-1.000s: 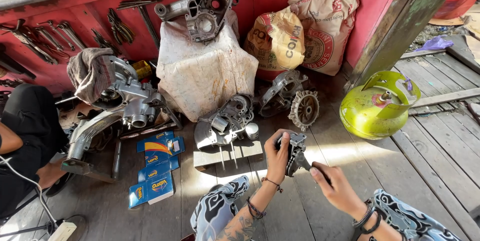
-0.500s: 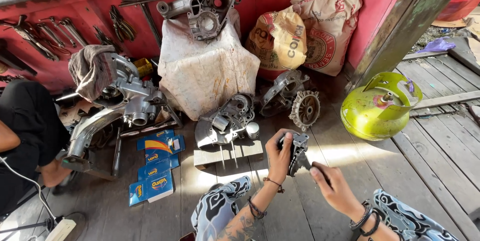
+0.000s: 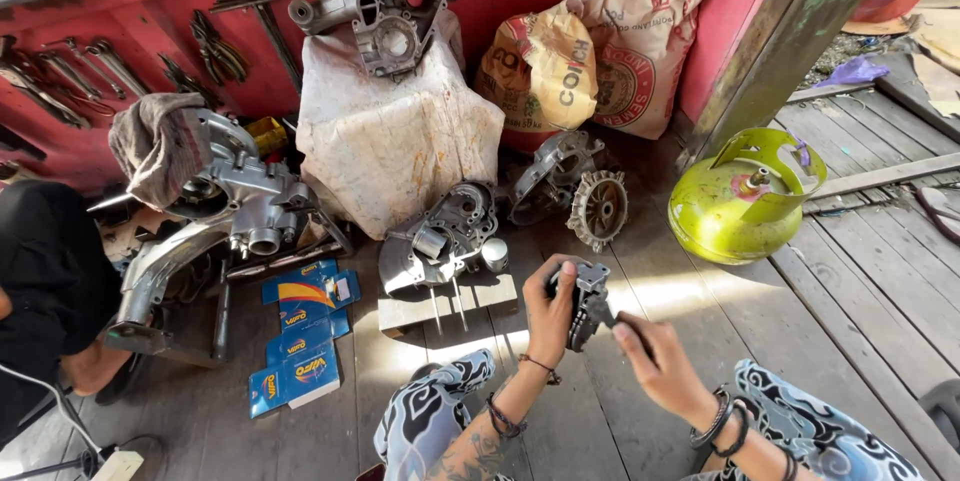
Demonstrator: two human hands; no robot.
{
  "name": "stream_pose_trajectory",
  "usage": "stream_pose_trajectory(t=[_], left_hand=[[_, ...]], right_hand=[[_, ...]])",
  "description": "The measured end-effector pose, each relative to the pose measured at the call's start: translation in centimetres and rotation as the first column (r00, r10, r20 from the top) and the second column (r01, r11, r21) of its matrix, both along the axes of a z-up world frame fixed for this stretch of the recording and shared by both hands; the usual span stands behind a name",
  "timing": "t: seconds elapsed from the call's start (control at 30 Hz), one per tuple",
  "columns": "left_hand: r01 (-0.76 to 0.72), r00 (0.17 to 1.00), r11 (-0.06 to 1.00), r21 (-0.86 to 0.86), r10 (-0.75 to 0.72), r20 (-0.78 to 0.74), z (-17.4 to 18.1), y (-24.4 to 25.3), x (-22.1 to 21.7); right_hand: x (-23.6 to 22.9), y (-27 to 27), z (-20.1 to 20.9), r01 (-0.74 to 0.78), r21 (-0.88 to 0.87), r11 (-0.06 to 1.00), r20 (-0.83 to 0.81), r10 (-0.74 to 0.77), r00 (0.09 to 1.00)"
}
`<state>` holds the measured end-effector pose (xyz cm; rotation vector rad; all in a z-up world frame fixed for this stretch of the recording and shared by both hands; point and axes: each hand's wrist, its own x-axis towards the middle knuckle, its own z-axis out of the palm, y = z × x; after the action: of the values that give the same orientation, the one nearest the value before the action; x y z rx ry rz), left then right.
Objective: The person sits on the floor and scrubs a metal engine component with a brush. They rotate the part to clean different surfaces and briefly set it down before picking it up again to continue scrubbing.
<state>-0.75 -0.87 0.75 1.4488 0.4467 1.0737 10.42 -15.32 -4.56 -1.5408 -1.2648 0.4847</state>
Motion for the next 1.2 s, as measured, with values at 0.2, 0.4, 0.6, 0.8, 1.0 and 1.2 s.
stream_pose_trajectory(t=[0.2,0.4,0.6,0.8,1.0,1.2], left_hand=[[0.011,1.000,0.999,-0.039,-0.012,-0.019,0.0,0.3,0.2],[-0.005,0.998,1.000,-0.030,0.003,-0.063,-0.4,0.5,0.6],[-0.038,0.994,0.999,0.021,0.040,-0.098,-0.5,0.3,0.5],[-0.044,0.993,0.997,0.064,0.051,-0.105,-1.0,0.5,0.7],[0.027,0.985,0.978,-0.205,-0.062,-0.164,-1.6,0.5,0.9],[0.005,0.960,0.869,-0.495,-0.142,-0.240,0.8,-1.6,0.8]], right_hand=[[0.9,0.5,2.5,-0.031,0.001,1.000,-0.029,0.031,0.999],[2.5,0.3,5.0,0.021,-0.082,0.996,0.060,-0.016,0.998],[2.4,0.2,5.6,0.069,-0.034,0.997,0.091,-0.066,0.994],[2.1,0.2,5.7,0.057,0.025,0.998,0.162,-0.061,0.985],[2.3,0.4,7.9,0.014,0.034,0.999,0.157,-0.020,0.987],[2.5,-0.4,10.4,0.041,0.059,0.997,0.216,-0.053,0.975]])
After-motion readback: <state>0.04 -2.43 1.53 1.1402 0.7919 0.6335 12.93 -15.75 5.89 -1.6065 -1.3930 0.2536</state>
